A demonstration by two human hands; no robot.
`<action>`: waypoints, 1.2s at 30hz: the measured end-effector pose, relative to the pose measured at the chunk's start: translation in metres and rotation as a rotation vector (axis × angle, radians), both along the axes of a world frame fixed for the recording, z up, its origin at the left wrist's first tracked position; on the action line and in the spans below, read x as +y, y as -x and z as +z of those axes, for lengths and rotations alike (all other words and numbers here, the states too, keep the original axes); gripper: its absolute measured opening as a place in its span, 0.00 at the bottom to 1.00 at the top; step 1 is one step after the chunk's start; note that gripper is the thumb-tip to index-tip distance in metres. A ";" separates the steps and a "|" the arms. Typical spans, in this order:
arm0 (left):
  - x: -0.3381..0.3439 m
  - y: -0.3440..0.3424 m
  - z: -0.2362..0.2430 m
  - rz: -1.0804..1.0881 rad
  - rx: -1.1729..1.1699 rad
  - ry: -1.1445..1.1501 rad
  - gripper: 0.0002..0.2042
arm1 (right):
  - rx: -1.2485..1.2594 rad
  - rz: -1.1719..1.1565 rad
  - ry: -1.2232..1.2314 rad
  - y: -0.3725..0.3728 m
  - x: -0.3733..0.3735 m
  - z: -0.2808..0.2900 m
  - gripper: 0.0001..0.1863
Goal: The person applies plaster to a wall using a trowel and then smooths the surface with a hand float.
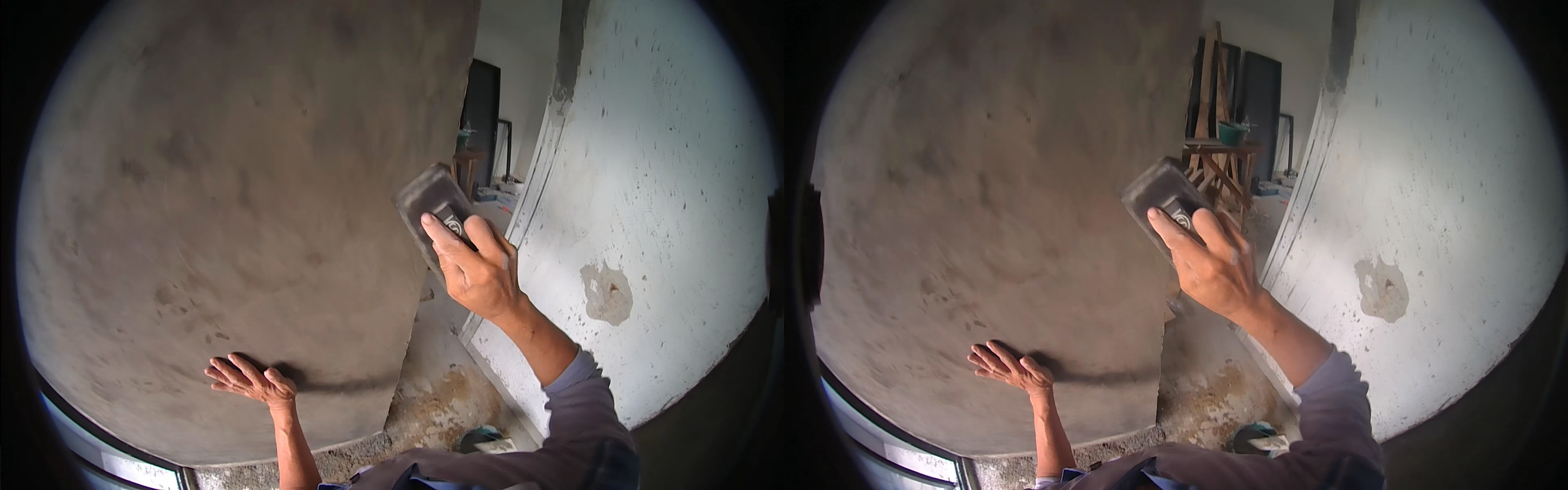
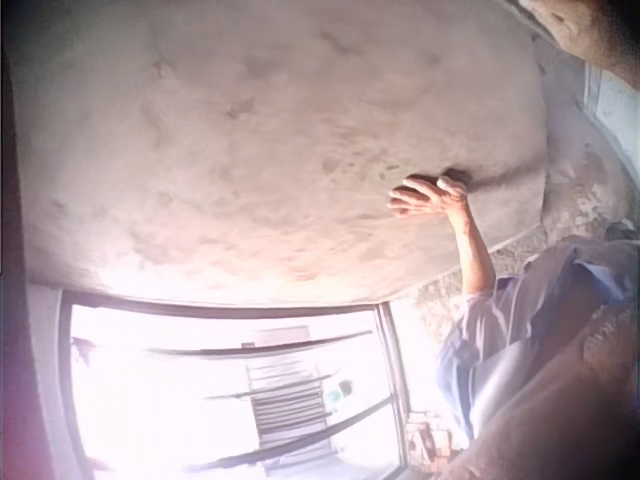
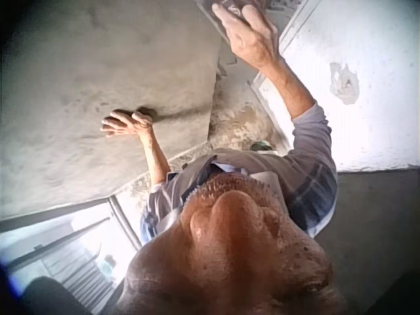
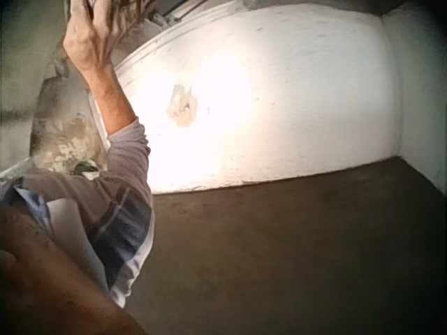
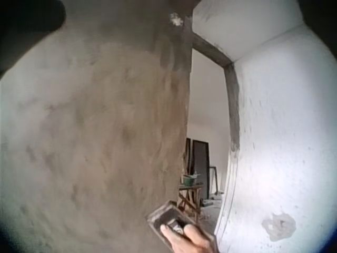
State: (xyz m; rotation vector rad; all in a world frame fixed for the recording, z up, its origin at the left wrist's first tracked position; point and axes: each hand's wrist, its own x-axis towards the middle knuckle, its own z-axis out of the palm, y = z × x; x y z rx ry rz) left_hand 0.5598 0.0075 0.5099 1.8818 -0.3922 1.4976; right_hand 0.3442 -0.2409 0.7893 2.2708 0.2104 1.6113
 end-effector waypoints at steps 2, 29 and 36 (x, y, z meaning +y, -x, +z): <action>0.002 -0.001 0.002 0.005 -0.011 -0.009 0.34 | -0.017 -0.056 0.009 -0.003 0.005 0.017 0.23; -0.001 0.000 0.000 -0.016 0.023 0.043 0.35 | -0.257 -0.101 0.055 -0.030 0.009 0.175 0.21; 0.008 -0.003 -0.001 -0.005 0.011 0.042 0.35 | 0.228 -0.065 0.102 -0.020 0.031 0.055 0.26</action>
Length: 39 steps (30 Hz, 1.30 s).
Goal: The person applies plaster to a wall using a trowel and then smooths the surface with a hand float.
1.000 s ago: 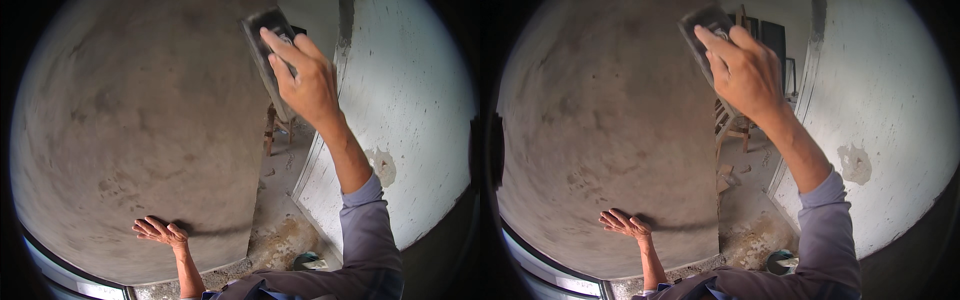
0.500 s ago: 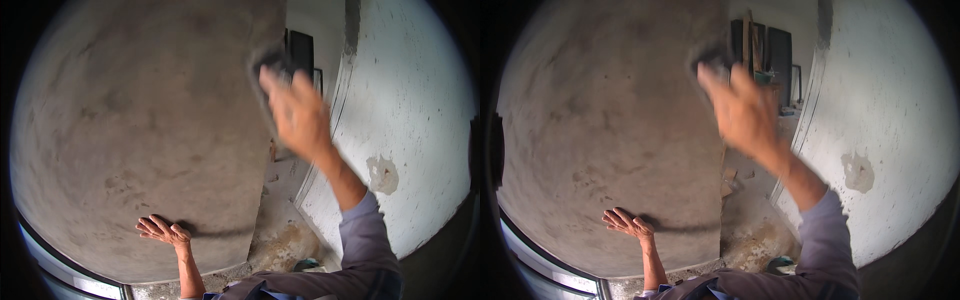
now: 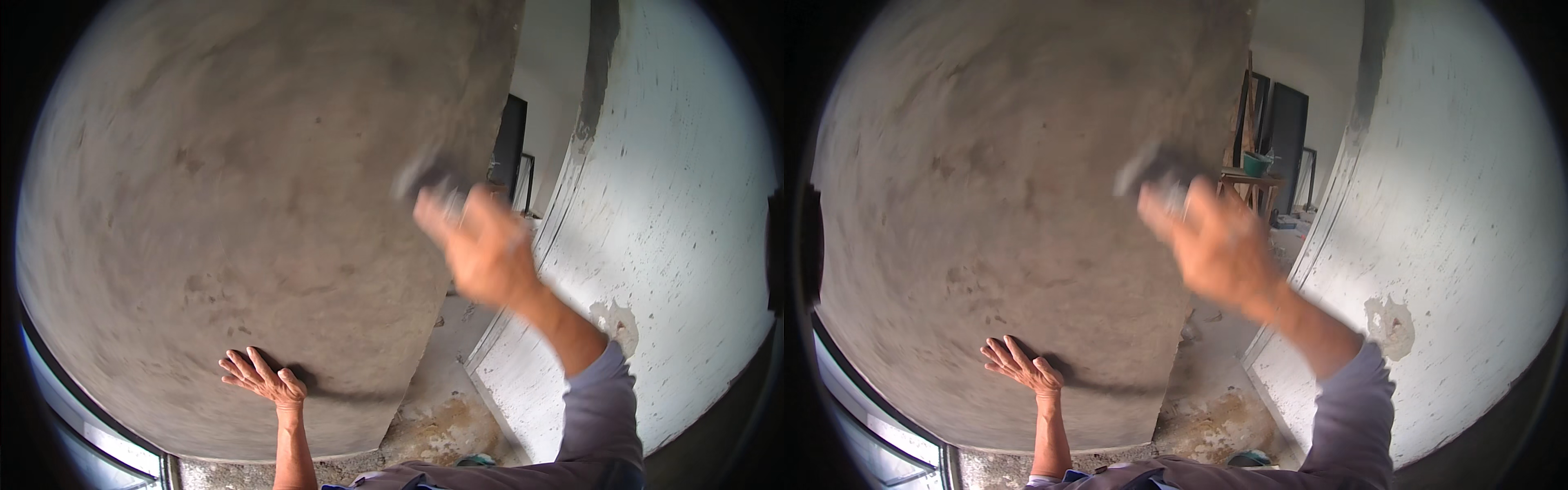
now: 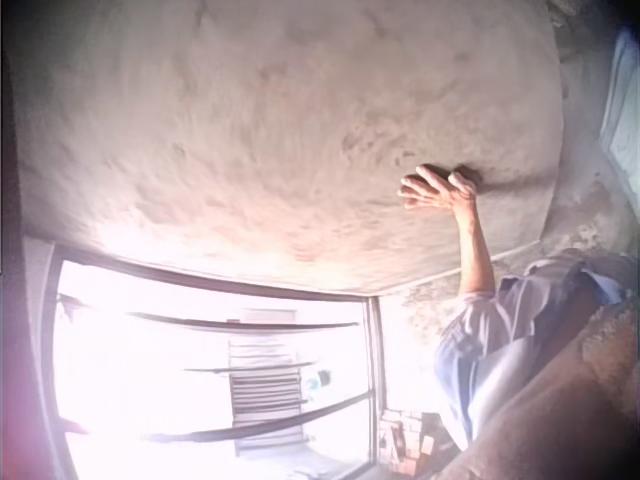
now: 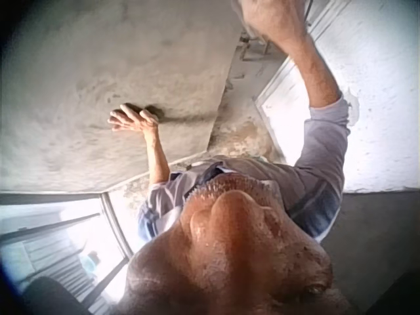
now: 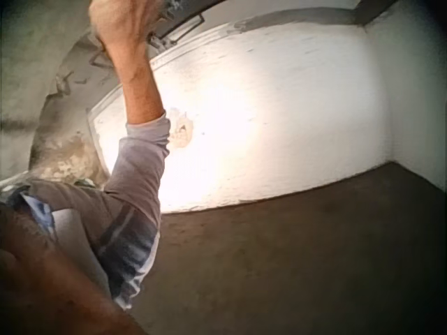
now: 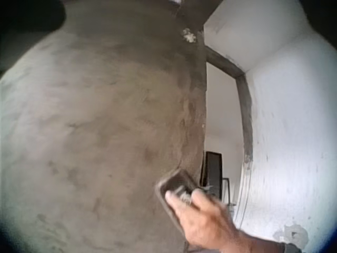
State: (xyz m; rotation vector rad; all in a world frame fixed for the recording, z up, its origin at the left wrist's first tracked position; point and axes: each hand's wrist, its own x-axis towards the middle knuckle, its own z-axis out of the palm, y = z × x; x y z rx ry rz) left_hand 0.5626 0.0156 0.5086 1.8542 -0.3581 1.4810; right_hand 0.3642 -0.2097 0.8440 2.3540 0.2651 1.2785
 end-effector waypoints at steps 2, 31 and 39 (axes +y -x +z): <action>-0.007 -0.001 -0.002 -0.016 -0.003 0.018 0.34 | -0.025 0.009 0.086 0.001 0.002 -0.016 0.24; -0.020 0.007 -0.002 -0.073 -0.011 0.006 0.34 | -0.450 0.082 -0.042 -0.018 0.015 0.153 0.21; 0.001 -0.005 0.004 -0.029 -0.030 0.022 0.34 | -0.043 0.011 0.024 -0.017 0.019 0.015 0.22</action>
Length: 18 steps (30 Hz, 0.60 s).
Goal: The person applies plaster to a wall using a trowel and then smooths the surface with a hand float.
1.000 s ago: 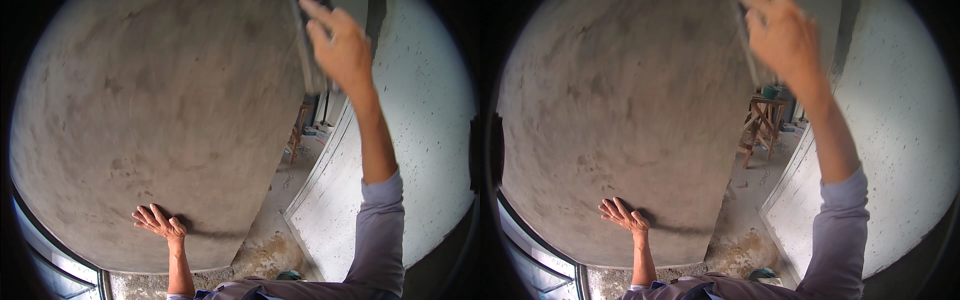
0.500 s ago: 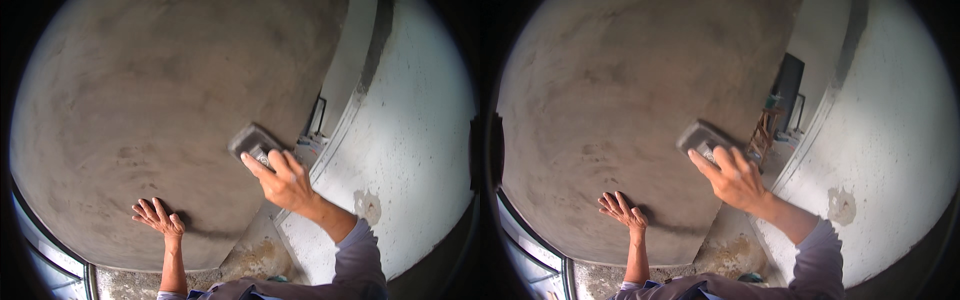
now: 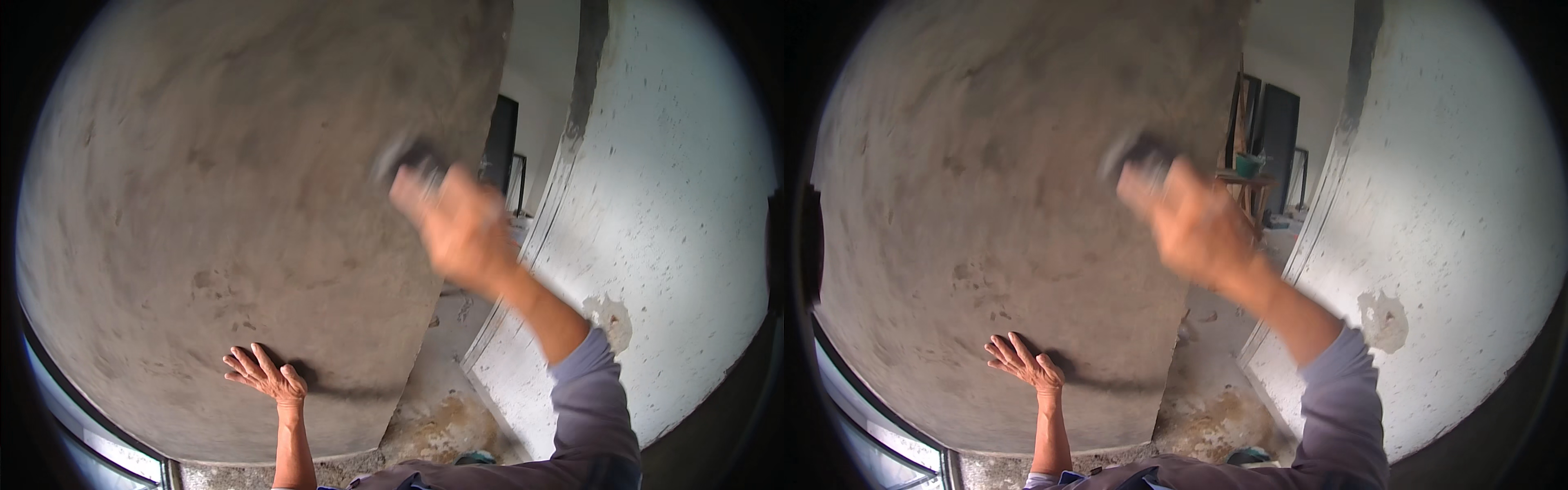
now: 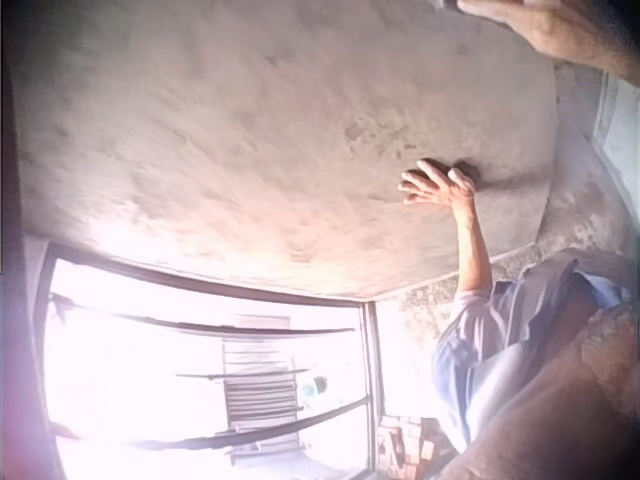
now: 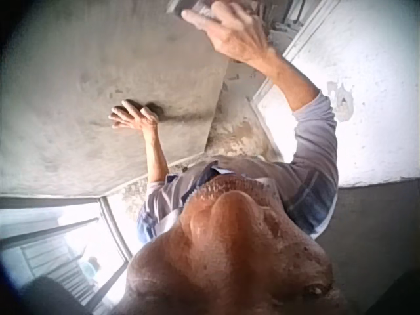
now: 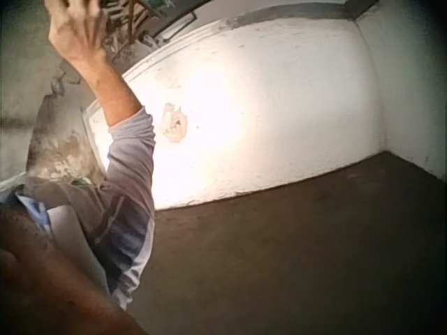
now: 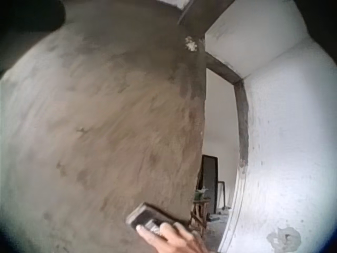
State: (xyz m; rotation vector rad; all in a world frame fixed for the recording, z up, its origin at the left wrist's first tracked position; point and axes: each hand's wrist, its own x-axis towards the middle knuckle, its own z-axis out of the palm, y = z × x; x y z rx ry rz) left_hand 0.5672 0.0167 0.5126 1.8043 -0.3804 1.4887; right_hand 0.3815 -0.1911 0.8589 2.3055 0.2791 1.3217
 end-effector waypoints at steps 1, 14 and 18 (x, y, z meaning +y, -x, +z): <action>-0.004 0.002 -0.004 -0.009 0.015 -0.018 0.34 | -0.142 -0.028 -0.042 0.003 -0.019 0.042 0.20; -0.009 0.010 -0.004 -0.010 0.049 -0.060 0.34 | 0.157 0.134 -0.144 0.045 -0.042 -0.161 0.30; -0.009 0.010 -0.001 0.004 0.063 -0.046 0.34 | 0.063 0.180 -0.497 0.086 -0.060 -0.143 0.26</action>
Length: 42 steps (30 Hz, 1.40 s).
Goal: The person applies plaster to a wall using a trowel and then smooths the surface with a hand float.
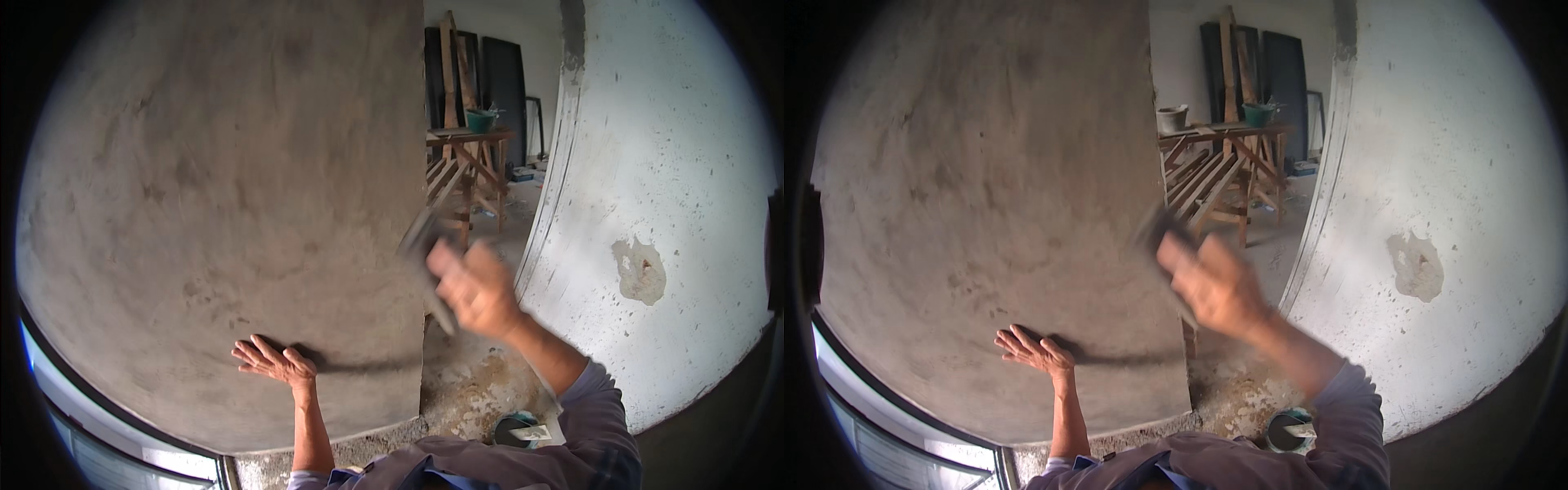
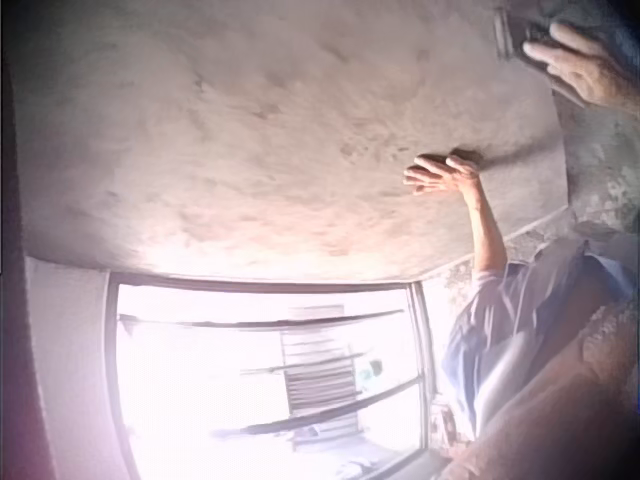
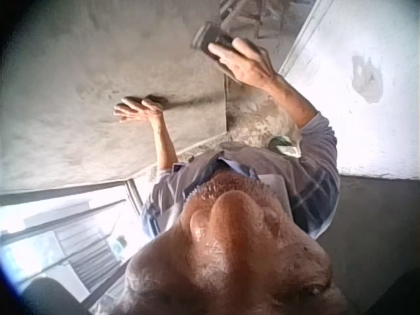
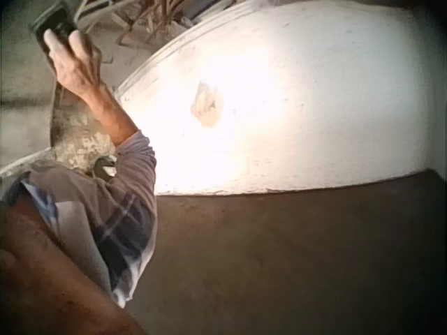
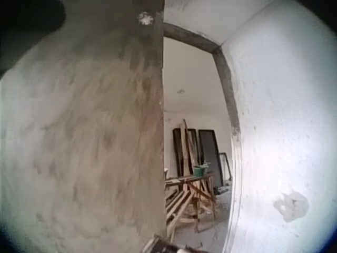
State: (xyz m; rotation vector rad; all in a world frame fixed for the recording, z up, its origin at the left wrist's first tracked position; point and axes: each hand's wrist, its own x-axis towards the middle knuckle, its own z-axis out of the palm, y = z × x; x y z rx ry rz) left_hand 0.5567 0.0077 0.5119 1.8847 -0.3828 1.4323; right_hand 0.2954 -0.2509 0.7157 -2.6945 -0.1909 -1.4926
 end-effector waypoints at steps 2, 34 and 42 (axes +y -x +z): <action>0.002 -0.004 -0.003 0.023 -0.007 -0.010 0.34 | -0.237 0.083 -0.293 -0.004 -0.020 0.073 0.25; 0.076 0.208 -0.141 -0.195 0.820 -0.207 0.32 | 0.004 0.567 -0.710 -0.086 -0.063 -0.029 0.19; 0.157 0.526 -0.386 -0.894 2.232 -0.381 0.38 | 1.052 0.199 -2.539 0.132 -0.092 -0.419 0.20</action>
